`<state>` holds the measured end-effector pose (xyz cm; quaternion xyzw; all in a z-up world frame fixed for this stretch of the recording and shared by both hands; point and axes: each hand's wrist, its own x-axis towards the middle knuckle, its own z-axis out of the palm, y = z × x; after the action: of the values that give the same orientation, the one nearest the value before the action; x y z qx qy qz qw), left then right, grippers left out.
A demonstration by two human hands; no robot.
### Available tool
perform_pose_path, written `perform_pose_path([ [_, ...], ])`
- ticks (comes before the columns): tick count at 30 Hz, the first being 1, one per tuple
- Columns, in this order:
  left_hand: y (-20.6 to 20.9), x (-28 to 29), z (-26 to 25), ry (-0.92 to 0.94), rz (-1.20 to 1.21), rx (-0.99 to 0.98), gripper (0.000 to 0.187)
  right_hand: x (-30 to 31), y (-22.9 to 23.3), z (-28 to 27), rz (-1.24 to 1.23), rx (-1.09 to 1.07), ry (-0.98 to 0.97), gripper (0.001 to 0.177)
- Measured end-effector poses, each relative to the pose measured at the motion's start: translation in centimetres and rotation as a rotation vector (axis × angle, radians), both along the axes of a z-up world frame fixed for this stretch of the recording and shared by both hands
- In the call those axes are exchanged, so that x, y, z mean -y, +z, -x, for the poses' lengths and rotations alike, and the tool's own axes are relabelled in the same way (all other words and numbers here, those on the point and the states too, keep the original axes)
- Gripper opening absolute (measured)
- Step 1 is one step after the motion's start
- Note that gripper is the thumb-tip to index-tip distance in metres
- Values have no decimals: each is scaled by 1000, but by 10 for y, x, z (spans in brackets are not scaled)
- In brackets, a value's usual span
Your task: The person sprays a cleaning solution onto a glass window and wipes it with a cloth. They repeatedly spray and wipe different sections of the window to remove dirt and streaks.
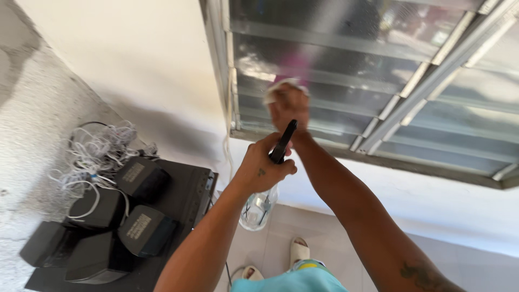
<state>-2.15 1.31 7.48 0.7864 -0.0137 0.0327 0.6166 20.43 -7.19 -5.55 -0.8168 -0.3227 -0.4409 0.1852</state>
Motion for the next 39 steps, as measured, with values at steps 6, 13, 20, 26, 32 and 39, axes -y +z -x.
perform_pose_path([
  [6, 7, -24, 13, 78, 93, -14, 40, -83, 17, -3, 355, 180, 88, 24],
  [13, -1, -21, -8, 87, -16, -146, 35, -45, 22, -10, 320, 76, 95, 34],
  [20, -11, -1, -35, 3, 7, -142, 38, 128, 15, -24, 232, -99, -93, 31],
  [26, -19, 5, -57, 24, -182, -200, 31, 221, -13, -6, -41, 17, -294, 33],
  [32, -32, 0, -60, 68, -229, -124, 29, 175, -23, -8, -204, -6, -357, 59],
  [39, -15, -22, -27, 138, -146, -72, 35, 26, -29, 4, 189, -192, -265, 77],
])
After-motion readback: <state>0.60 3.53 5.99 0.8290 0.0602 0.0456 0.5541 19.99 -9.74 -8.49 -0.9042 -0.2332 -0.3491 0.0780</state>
